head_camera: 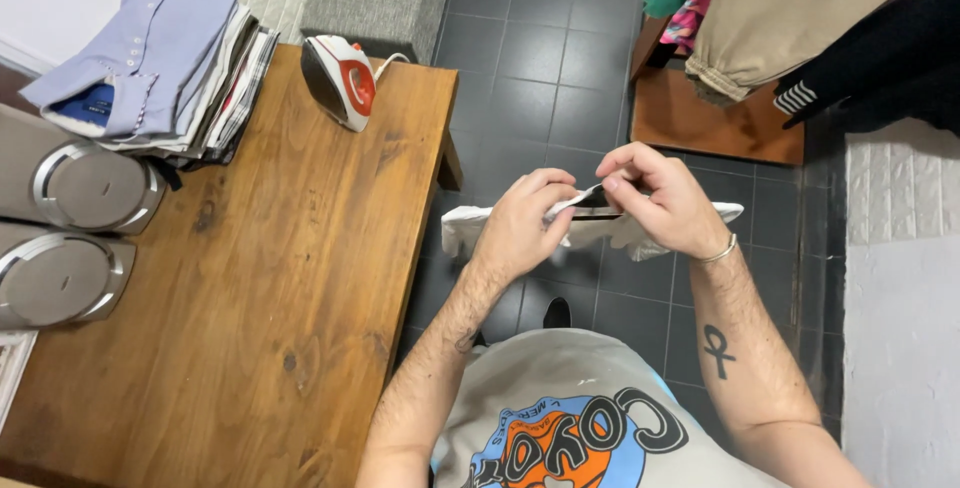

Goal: Ironing a white shirt and placing it on a hanger to be hung on a clothing rack

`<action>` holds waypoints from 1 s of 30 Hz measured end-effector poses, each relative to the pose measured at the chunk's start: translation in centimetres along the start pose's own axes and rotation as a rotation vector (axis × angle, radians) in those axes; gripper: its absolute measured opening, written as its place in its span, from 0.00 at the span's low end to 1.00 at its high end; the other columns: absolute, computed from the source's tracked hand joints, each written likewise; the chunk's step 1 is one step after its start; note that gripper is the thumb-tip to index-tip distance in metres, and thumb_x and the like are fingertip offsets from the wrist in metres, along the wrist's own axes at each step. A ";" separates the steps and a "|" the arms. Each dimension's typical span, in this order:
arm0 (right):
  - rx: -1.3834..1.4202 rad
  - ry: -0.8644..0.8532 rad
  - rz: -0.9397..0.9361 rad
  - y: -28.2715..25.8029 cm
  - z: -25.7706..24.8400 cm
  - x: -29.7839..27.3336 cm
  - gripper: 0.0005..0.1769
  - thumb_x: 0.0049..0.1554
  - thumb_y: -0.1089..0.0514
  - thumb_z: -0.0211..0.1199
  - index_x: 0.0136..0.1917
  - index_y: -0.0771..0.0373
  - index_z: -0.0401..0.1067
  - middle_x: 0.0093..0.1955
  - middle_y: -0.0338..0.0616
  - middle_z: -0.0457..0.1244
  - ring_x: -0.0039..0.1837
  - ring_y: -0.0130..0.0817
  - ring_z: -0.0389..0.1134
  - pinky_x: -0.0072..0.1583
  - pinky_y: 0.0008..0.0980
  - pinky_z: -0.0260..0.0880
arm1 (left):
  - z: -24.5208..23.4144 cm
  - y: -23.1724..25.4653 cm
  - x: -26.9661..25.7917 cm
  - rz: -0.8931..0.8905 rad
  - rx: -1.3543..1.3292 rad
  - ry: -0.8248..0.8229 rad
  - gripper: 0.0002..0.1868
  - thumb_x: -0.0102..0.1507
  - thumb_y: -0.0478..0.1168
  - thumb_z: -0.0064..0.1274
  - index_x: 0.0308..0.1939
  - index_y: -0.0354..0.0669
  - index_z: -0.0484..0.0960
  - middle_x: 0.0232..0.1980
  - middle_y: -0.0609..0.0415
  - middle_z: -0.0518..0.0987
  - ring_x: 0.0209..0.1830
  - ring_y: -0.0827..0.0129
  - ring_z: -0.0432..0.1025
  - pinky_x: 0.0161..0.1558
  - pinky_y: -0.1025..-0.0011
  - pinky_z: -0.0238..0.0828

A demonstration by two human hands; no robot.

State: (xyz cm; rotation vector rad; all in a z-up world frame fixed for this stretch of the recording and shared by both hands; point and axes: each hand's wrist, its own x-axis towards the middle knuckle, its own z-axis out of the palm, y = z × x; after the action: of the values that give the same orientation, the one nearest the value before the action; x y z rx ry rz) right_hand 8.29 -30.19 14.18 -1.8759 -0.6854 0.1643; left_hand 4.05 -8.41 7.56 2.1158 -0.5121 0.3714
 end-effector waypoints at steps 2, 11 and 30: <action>0.014 -0.013 0.012 -0.1 0.4 -0.6 0.07 0.63 0.64 0.57 0.54 0.65 0.73 0.28 0.43 0.66 0.33 0.30 0.63 0.39 0.33 0.69 | -1.7 0.6 -0.6 -0.042 -0.008 -0.060 0.20 0.61 0.44 0.62 0.56 0.48 0.80 0.56 0.55 0.79 0.56 0.56 0.77 0.56 0.61 0.76; -0.084 -0.057 0.030 -1.2 -0.7 -1.0 0.09 0.63 0.58 0.55 0.51 0.61 0.74 0.35 0.38 0.69 0.37 0.29 0.67 0.43 0.31 0.68 | -8.3 2.1 -6.8 -0.284 0.290 -0.334 0.23 0.55 0.32 0.54 0.56 0.46 0.78 0.54 0.53 0.82 0.51 0.53 0.76 0.55 0.57 0.71; 0.090 -0.451 -0.242 -0.9 4.9 -0.4 0.12 0.68 0.56 0.50 0.52 0.60 0.73 0.36 0.29 0.67 0.46 0.29 0.66 0.51 0.30 0.67 | -3.7 -1.6 -20.4 -0.740 0.438 -0.152 0.07 0.64 0.55 0.50 0.41 0.65 0.79 0.43 0.70 0.76 0.43 0.69 0.72 0.42 0.63 0.72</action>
State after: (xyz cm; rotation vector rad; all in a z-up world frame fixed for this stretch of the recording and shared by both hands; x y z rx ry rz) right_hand 5.58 -26.25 12.87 -1.6654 -1.1850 0.4615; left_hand -13.20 -0.04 -0.55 2.5833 0.3183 -0.1198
